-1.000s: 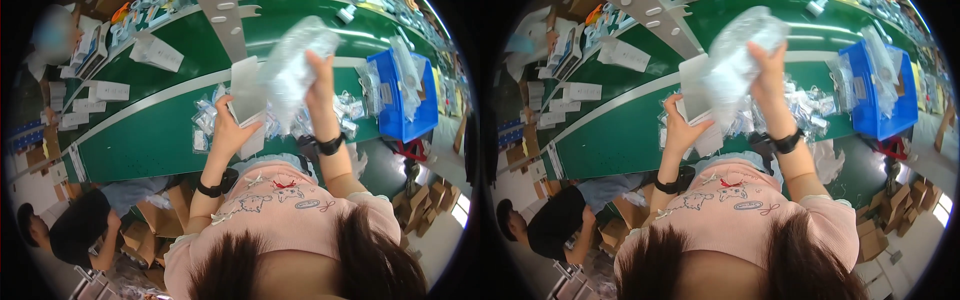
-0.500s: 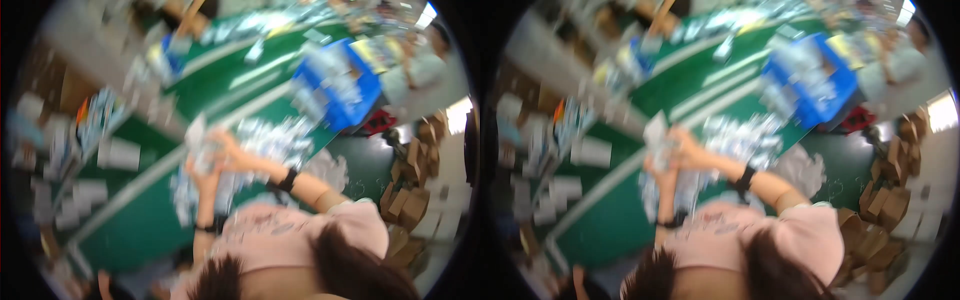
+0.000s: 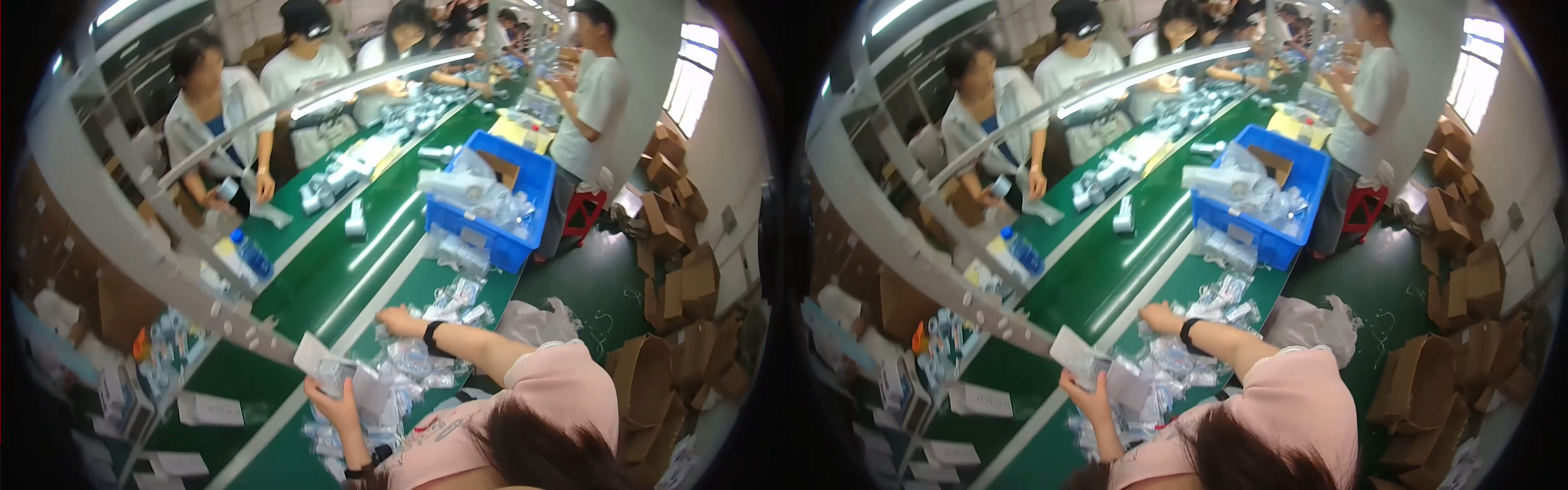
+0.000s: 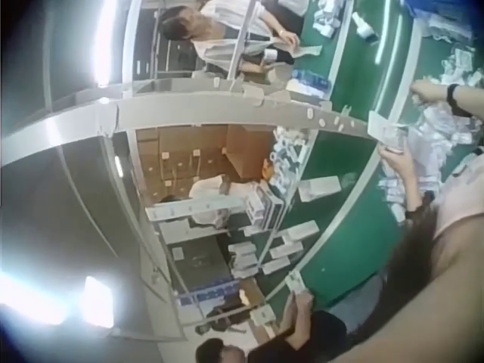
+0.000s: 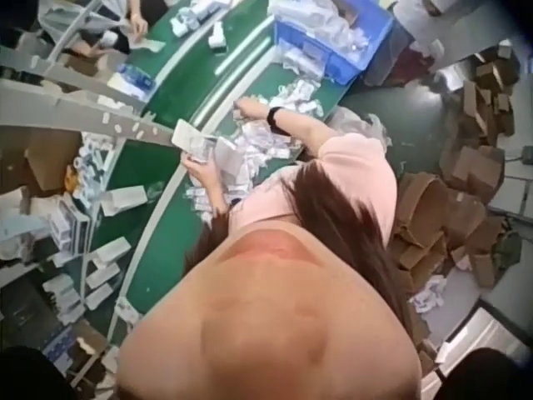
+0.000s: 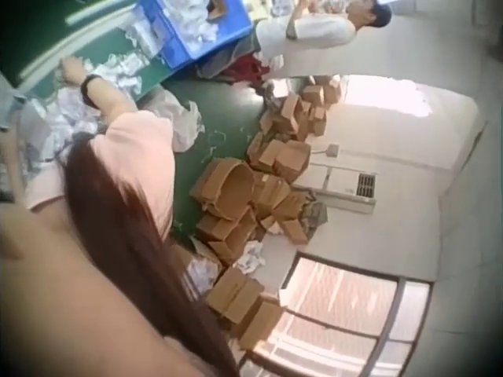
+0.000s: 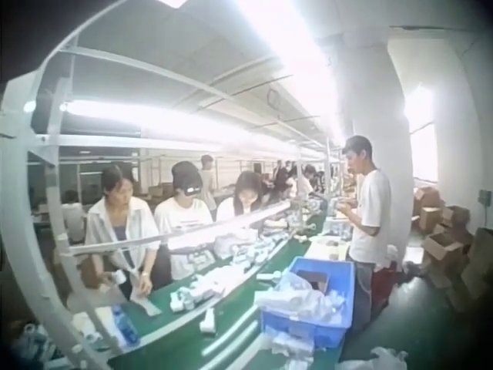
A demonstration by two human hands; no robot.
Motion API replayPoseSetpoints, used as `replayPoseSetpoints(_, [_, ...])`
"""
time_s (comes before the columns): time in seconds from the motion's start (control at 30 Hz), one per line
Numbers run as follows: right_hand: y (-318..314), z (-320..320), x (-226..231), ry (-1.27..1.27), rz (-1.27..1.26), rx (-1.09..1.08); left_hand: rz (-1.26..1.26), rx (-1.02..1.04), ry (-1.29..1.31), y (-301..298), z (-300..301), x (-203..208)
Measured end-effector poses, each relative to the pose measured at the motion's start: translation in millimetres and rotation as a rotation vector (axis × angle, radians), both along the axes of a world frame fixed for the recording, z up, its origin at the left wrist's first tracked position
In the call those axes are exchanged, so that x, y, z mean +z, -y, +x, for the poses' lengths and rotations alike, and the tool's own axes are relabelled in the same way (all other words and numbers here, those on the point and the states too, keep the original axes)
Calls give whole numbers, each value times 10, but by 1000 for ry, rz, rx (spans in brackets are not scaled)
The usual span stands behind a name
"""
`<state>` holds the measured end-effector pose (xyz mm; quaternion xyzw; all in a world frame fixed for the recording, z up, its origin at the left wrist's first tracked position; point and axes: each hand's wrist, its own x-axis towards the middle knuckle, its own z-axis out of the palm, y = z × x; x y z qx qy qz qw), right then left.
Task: The person packages items by hand, placing a bubble-wrapped object and a small plastic bag into a white box before setting it aside. This process is repeated for several boxes, with the person occasionally rearranging the items on the table.
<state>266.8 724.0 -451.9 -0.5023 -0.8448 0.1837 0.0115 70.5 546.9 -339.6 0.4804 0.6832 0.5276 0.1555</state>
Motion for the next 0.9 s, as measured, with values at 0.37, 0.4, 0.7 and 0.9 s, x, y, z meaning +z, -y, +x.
replayPoseSetpoints(0.37, [654,-508,1696,-1281,-163,128,-208,-18,-87,-106,-99,478])
replayPoseSetpoints(0.4, [738,-553,1645,-1278,-233,122,-248,5,-53,-99,-117,484])
replayPoseSetpoints(0.7, [812,-736,1713,-699,310,838,-225,48,220,18,-278,104])
replayPoseSetpoints(0.9, [900,-712,1652,-579,245,917,-154,72,618,98,-325,150])
